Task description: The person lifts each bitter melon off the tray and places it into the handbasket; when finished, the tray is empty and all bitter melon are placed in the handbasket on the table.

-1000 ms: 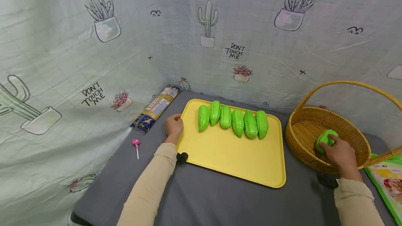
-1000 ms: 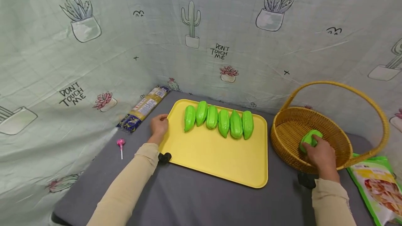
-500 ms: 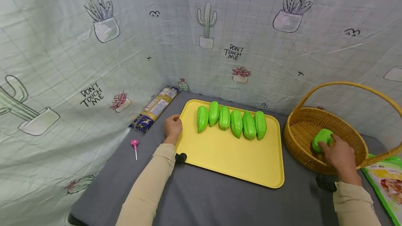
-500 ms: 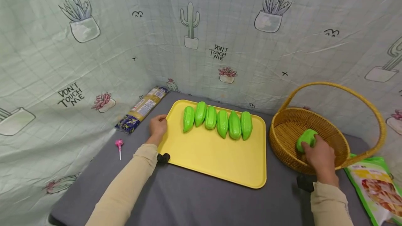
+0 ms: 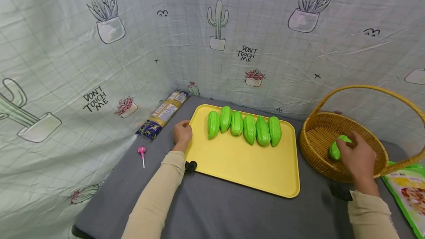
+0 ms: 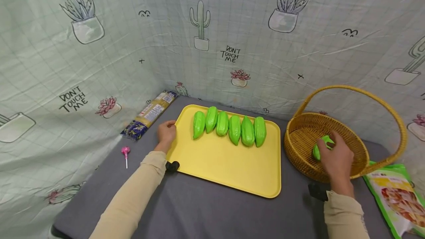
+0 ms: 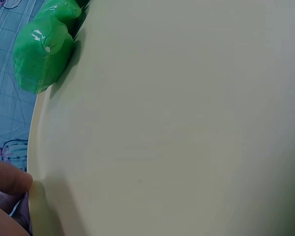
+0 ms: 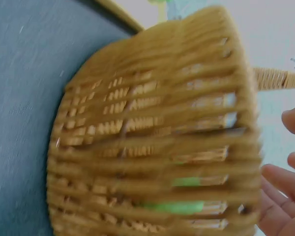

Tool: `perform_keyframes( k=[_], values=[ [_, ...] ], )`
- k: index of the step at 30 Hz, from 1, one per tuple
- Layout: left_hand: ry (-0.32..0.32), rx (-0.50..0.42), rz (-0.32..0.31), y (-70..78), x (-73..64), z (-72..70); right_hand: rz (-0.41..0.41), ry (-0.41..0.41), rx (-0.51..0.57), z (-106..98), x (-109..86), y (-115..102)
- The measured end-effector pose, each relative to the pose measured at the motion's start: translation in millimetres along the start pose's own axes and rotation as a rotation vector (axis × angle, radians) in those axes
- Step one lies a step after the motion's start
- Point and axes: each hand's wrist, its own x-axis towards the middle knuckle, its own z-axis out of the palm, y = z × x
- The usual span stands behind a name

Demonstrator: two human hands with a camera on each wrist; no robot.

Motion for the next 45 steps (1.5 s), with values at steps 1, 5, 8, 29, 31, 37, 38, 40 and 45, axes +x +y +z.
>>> perform_keyframes(
  k=[1,5,8,29,31,37,38,40,45],
  values=[
    [-0.002,-0.002,0.000,-0.3,0.5,-0.1,0.004,0.011,0.006,0.7,-0.4,-3.1],
    [-0.009,-0.003,0.003,-0.5,0.9,-0.7,0.006,0.041,0.025,3.4,-2.8,-17.7],
    [-0.004,0.002,0.001,-0.4,0.5,-0.6,0.012,0.031,0.056,7.2,-4.0,-28.6],
    [-0.014,-0.003,-0.007,-0.3,1.0,-0.2,-0.122,-0.017,0.175,35.2,-8.0,-75.1],
    [-0.014,-0.009,-0.011,-0.8,1.1,-0.5,-0.154,-0.016,0.179,40.2,-8.5,-78.1],
    [-0.019,-0.009,-0.013,-2.1,1.9,-1.9,-0.229,-0.058,0.191,54.6,-10.7,-85.7],
    [-0.019,-0.008,-0.012,-2.0,1.6,-2.0,-0.235,-0.070,0.183,56.8,-11.0,-86.5],
    [-0.022,-0.013,-0.009,-1.6,0.7,-2.1,-0.243,-0.091,0.162,61.1,-11.8,-88.1],
    [-0.026,-0.014,-0.010,-0.4,-0.3,-1.3,-0.273,-0.139,0.075,70.0,-10.5,-91.1]
  ],
)
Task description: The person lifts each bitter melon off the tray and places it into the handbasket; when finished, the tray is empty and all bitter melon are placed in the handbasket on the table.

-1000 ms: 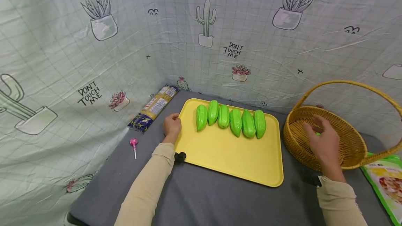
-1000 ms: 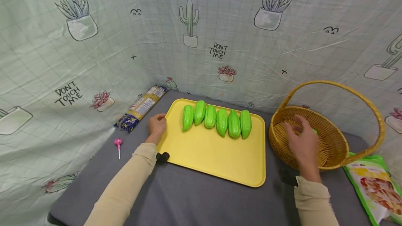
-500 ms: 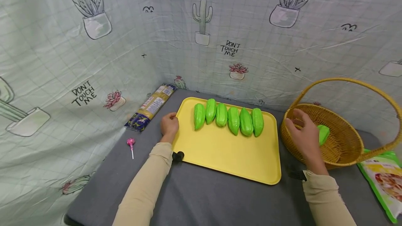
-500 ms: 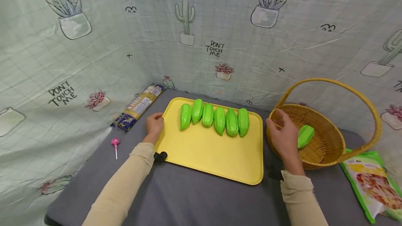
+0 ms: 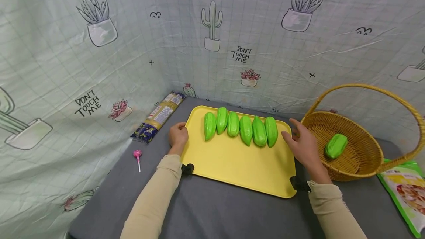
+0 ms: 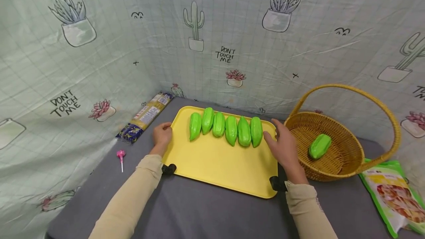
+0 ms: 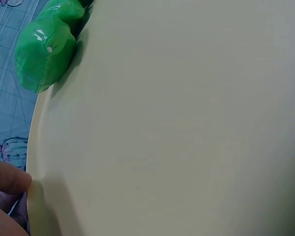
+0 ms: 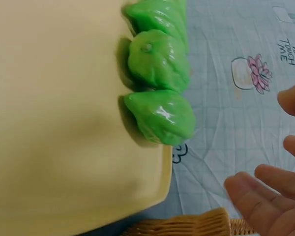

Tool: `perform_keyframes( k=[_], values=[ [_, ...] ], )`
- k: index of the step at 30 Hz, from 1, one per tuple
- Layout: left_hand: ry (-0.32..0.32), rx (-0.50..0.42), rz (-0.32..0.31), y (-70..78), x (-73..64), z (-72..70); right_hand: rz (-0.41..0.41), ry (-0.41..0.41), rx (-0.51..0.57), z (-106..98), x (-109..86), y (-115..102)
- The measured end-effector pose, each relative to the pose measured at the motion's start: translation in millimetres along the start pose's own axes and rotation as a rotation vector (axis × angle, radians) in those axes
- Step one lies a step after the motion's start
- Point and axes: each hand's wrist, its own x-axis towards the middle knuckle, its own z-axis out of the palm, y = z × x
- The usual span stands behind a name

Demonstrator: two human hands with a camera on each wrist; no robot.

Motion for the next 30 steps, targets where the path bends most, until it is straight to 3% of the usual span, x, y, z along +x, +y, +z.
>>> perform_keyframes(
  k=[4,11,18,30],
  values=[
    [0.012,0.013,-0.003,-1.6,0.7,0.6,-0.011,-0.065,-0.053,5.5,4.1,1.1],
    [0.032,0.020,-0.004,-2.3,2.3,1.1,0.042,-0.184,-0.024,14.1,8.4,7.1],
    [0.025,0.020,0.001,-2.0,2.5,0.9,0.060,-0.201,-0.060,23.3,12.0,12.3],
    [0.027,0.000,-0.003,-1.3,2.5,1.1,0.124,-0.248,0.026,41.6,15.9,20.6]
  ],
)
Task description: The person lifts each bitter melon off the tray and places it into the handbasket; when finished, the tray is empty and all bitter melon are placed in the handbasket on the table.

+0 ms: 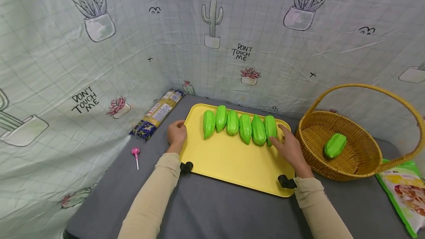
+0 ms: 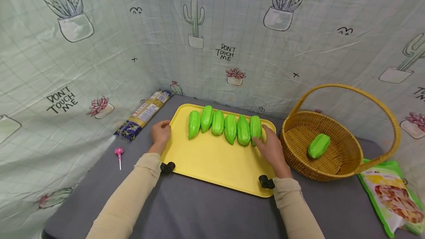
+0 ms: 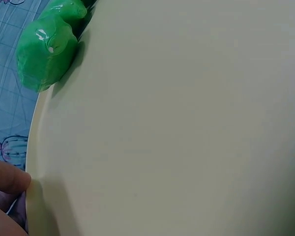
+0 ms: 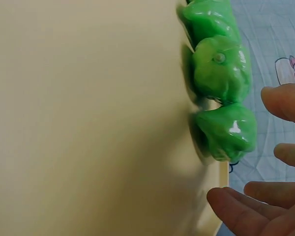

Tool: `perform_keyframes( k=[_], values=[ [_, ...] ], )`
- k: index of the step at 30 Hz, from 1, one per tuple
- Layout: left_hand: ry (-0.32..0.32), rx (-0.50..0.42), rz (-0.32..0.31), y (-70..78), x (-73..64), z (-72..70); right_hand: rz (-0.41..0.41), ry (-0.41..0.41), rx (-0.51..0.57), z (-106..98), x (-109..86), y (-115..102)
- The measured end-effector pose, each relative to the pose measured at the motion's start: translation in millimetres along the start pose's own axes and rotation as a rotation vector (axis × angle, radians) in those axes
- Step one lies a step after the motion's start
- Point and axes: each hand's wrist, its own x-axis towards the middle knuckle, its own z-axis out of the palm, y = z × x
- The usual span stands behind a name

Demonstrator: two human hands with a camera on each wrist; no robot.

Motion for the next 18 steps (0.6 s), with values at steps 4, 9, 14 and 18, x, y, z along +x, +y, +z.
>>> perform_keyframes(
  k=[4,9,14,18],
  values=[
    [0.001,0.002,0.004,-0.6,0.1,0.0,0.017,-0.008,0.013,4.1,3.6,0.8],
    [0.016,0.008,0.017,0.0,-0.1,0.4,0.044,-0.006,0.020,7.6,7.5,0.7],
    [0.028,0.020,0.019,-0.7,-2.3,1.7,0.071,0.032,0.037,10.7,9.1,3.2],
    [0.030,0.026,0.015,-1.7,-3.0,0.9,0.058,0.051,0.034,13.2,11.8,5.0]
  ],
)
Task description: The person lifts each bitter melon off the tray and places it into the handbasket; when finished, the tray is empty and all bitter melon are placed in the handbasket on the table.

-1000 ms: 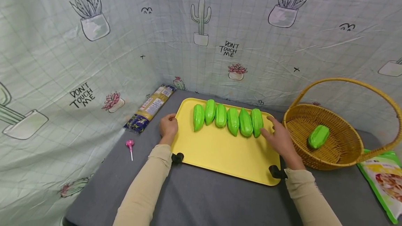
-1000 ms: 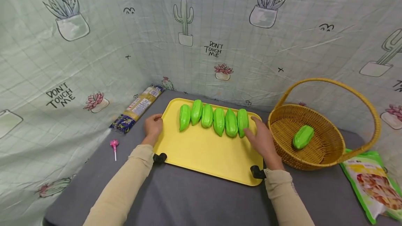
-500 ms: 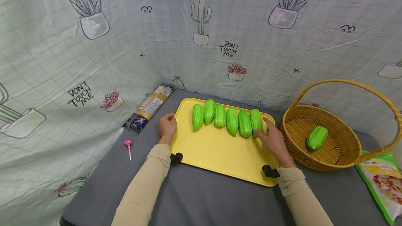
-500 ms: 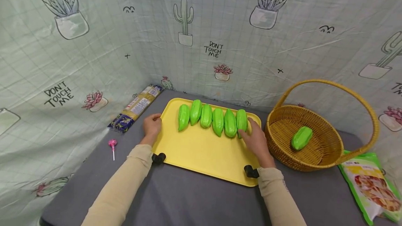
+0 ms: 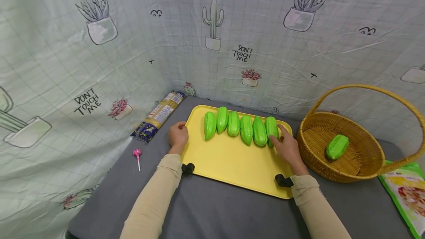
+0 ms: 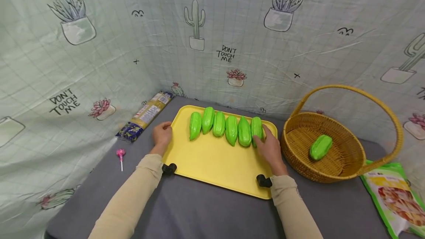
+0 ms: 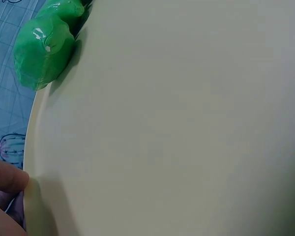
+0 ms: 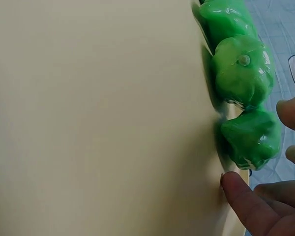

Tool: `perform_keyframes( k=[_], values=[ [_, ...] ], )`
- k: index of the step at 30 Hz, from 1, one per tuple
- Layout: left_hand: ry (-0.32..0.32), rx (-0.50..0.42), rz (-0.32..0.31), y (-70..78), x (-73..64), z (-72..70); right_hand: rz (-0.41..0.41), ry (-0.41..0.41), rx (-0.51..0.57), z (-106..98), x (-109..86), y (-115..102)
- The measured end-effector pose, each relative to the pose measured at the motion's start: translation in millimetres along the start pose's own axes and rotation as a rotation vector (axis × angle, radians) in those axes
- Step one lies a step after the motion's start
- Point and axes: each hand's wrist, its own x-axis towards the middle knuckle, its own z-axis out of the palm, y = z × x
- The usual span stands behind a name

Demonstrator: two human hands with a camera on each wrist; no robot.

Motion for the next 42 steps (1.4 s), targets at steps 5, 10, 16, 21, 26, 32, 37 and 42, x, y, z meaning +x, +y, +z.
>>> perform_keyframes(
  k=[5,10,16,21,26,32,37,42],
  values=[
    [-0.009,0.001,0.005,0.2,-1.4,-0.2,-0.008,0.002,0.002,0.9,0.9,2.9],
    [-0.016,0.000,0.008,1.2,-2.3,-1.3,-0.003,0.013,0.002,1.4,2.9,2.3],
    [-0.015,0.008,0.006,1.2,-2.2,-1.0,-0.020,0.030,-0.016,2.4,5.0,1.8],
    [-0.006,0.013,0.002,0.3,-1.3,-1.3,-0.037,0.043,-0.038,3.5,5.3,1.0],
    [-0.009,0.028,0.006,0.1,-1.6,-1.3,-0.038,0.046,-0.039,5.2,5.0,-0.6],
    [-0.015,0.025,-0.001,-0.9,-2.2,-2.0,-0.035,0.042,-0.019,6.1,4.5,0.4],
    [-0.015,0.031,-0.003,-1.3,-3.0,-1.4,-0.030,0.039,-0.017,5.5,3.6,1.3],
    [-0.007,0.032,0.002,0.1,-2.6,-0.9,-0.030,0.057,-0.023,4.2,2.5,0.8]
  ],
)
